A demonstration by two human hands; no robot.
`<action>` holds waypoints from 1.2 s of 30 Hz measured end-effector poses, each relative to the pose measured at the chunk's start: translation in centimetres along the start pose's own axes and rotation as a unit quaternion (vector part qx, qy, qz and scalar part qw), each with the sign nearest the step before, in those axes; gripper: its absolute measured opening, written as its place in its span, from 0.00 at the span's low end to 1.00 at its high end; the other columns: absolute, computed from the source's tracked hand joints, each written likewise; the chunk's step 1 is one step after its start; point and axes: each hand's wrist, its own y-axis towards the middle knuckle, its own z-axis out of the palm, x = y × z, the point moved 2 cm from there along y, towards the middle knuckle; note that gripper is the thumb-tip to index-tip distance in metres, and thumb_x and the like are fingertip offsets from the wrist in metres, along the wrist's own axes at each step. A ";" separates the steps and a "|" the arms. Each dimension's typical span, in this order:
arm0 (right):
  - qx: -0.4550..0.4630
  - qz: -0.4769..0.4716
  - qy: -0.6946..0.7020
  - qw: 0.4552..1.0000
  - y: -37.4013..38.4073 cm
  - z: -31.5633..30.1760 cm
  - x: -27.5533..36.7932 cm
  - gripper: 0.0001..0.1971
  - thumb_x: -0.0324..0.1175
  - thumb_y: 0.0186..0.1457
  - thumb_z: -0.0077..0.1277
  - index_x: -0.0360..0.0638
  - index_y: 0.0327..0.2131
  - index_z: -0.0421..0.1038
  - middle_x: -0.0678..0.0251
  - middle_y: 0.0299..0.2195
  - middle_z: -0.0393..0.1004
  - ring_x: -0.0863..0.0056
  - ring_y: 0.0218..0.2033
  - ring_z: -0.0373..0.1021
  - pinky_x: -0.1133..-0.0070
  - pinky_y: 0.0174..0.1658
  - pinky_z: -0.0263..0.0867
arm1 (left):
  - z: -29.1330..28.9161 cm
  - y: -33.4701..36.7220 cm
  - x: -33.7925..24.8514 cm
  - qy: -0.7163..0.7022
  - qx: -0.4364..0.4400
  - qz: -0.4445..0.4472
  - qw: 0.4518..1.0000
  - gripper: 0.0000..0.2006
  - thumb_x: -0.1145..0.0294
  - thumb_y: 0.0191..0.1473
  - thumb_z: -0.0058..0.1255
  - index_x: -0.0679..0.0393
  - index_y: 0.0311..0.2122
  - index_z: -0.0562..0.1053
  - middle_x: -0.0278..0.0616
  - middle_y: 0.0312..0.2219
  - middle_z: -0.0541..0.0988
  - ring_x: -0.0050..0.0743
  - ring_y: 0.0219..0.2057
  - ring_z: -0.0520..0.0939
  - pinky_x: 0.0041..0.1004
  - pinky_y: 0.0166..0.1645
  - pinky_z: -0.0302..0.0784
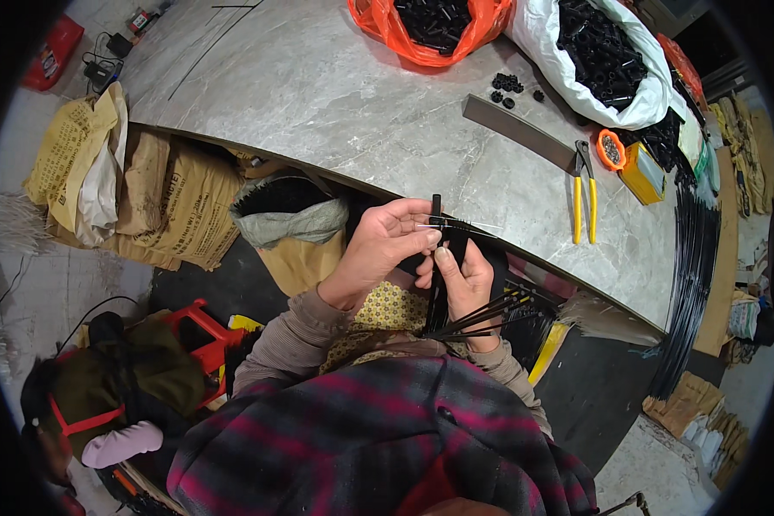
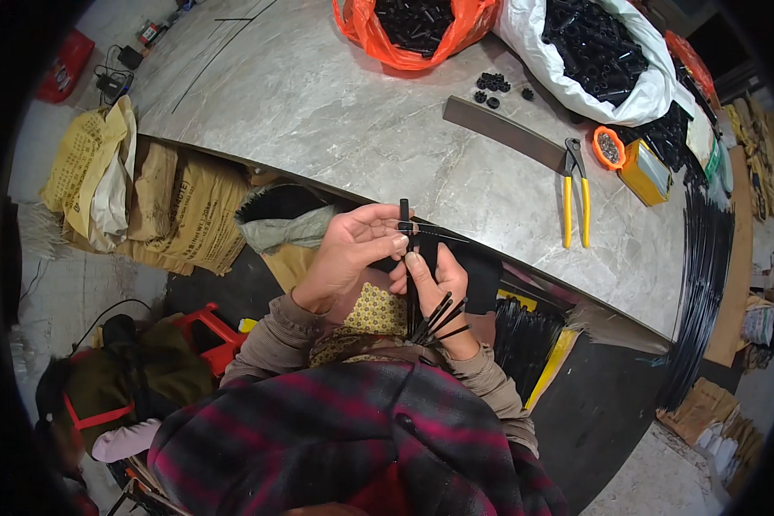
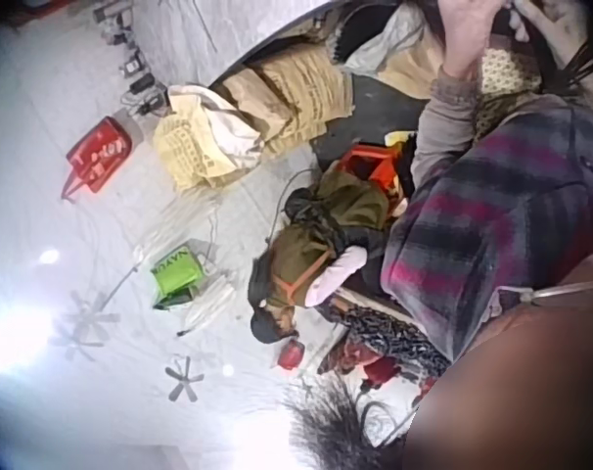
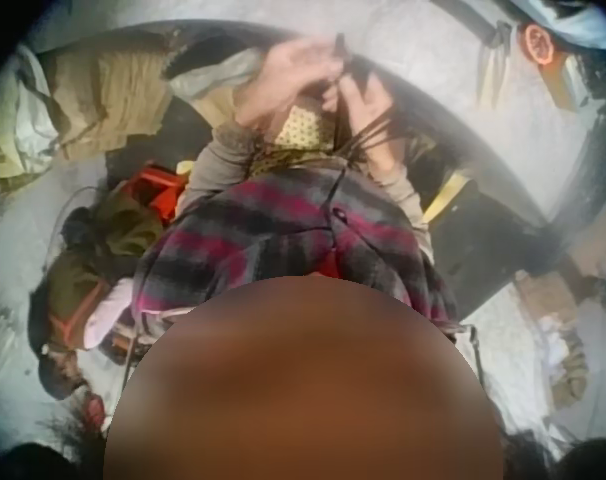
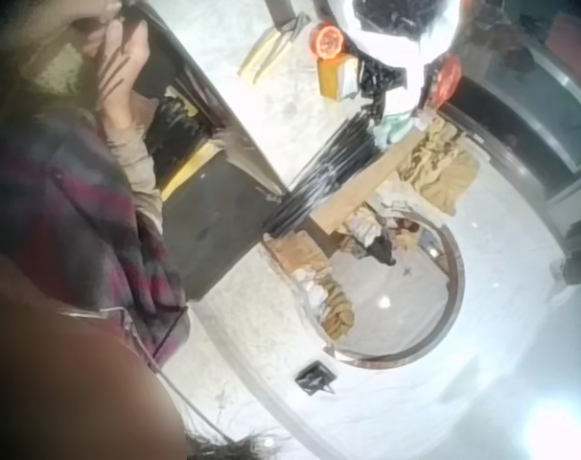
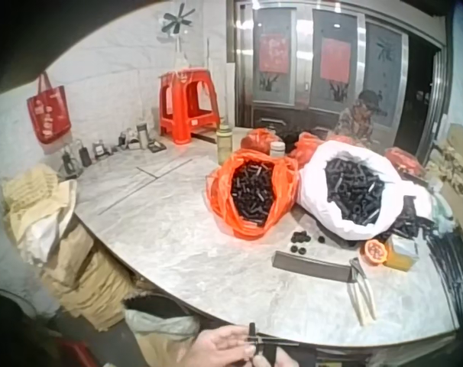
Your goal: Inserting bundles of black plastic bristles into a plastic base at a manufacturing workstation.
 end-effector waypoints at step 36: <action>0.034 -0.009 0.128 0.991 -0.4 -0.4 -1.5 0.15 0.28 0.61 0.55 0.38 0.49 0.67 0.66 0.37 0.75 0.80 0.27 0.74 0.81 0.32 0.77 | -0.9 -0.5 -1.1 -0.006 0.030 -0.028 0.999 0.14 0.82 0.54 0.58 0.68 0.48 0.76 0.40 0.40 0.81 0.25 0.40 0.81 0.25 0.46 0.77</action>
